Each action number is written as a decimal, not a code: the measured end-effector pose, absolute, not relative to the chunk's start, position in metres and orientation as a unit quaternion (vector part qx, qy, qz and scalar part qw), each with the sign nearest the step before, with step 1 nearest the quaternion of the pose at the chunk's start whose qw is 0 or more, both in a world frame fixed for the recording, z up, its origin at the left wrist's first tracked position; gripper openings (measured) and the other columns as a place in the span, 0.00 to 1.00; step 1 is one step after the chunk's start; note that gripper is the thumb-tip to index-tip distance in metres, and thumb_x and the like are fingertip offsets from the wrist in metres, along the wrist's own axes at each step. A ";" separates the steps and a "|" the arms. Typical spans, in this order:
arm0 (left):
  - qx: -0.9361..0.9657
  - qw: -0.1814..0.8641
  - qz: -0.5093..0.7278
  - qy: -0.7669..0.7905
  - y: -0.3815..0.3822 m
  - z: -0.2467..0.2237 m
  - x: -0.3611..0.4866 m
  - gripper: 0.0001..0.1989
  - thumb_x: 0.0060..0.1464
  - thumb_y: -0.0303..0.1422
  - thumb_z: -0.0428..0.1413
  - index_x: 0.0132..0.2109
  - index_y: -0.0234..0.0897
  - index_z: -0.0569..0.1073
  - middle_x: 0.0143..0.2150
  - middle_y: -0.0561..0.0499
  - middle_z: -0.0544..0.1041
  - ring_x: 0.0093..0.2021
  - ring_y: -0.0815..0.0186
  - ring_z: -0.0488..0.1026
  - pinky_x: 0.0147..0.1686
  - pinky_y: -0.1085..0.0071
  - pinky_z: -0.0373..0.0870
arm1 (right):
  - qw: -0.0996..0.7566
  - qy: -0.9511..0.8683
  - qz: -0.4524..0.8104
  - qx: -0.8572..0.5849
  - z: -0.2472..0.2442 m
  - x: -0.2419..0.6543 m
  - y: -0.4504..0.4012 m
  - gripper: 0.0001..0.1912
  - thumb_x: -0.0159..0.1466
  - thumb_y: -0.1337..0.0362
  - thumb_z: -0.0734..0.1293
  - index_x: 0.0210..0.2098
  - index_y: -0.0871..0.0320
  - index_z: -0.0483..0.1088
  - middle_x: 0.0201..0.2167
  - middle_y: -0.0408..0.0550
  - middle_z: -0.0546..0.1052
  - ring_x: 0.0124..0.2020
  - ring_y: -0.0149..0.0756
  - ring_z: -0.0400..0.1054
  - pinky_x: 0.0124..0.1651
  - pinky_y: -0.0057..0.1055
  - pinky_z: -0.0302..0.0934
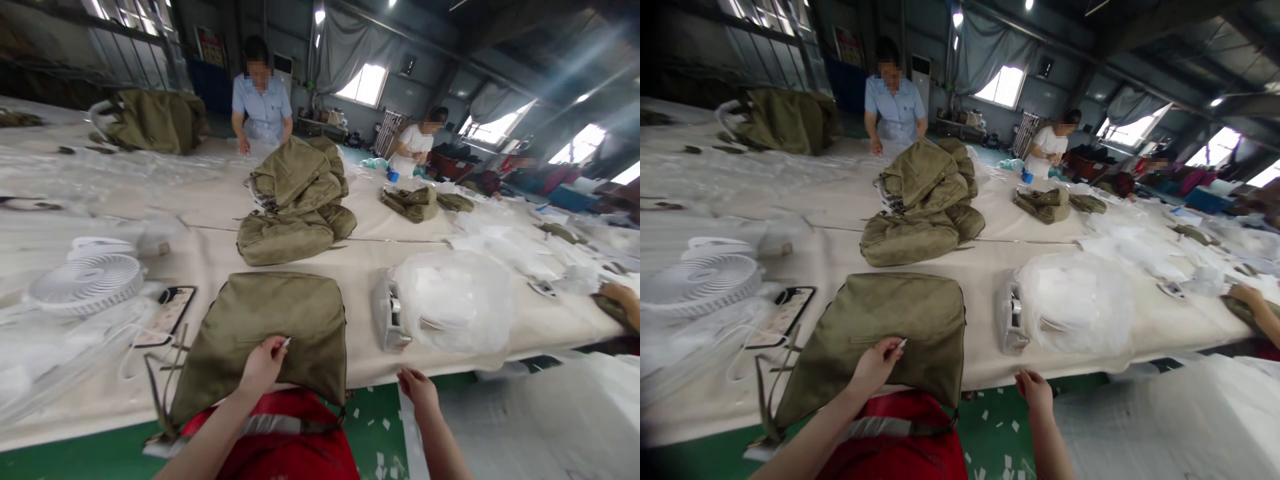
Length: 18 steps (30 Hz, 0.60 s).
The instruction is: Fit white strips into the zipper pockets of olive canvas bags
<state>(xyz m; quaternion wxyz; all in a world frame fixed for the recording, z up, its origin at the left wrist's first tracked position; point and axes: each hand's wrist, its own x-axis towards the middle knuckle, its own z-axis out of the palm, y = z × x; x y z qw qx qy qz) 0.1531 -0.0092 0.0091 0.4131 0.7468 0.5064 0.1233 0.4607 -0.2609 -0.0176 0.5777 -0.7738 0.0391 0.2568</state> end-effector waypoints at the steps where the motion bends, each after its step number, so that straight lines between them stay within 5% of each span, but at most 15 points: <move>1: 0.751 0.407 0.137 0.502 -0.010 0.006 0.153 0.08 0.55 0.26 0.50 0.42 0.37 0.72 0.36 0.50 0.80 0.37 0.68 0.76 0.37 0.77 0.66 | 0.581 0.041 0.265 -0.769 -0.020 0.455 -0.263 0.24 0.31 0.51 0.77 0.22 0.60 0.71 0.18 0.50 0.75 0.18 0.35 0.67 0.20 0.29 0.61; 7: 0.788 0.337 0.179 0.483 -0.017 -0.001 0.153 0.08 0.55 0.26 0.50 0.41 0.39 0.71 0.36 0.50 0.79 0.37 0.65 0.75 0.38 0.72 0.67 | 0.619 -0.121 0.358 -0.689 0.011 0.387 -0.204 0.21 0.45 0.49 0.74 0.24 0.60 0.69 0.18 0.44 0.74 0.17 0.27 0.62 0.21 0.24 0.57; 18: 0.838 0.253 0.169 0.454 -0.024 0.003 0.147 0.15 0.57 0.24 0.44 0.52 0.36 0.61 0.35 0.50 0.78 0.36 0.62 0.76 0.38 0.68 0.67 | 0.500 -0.283 0.541 -0.614 0.014 0.286 -0.073 0.16 0.50 0.53 0.70 0.20 0.60 0.66 0.15 0.41 0.70 0.13 0.23 0.55 0.16 0.22 0.46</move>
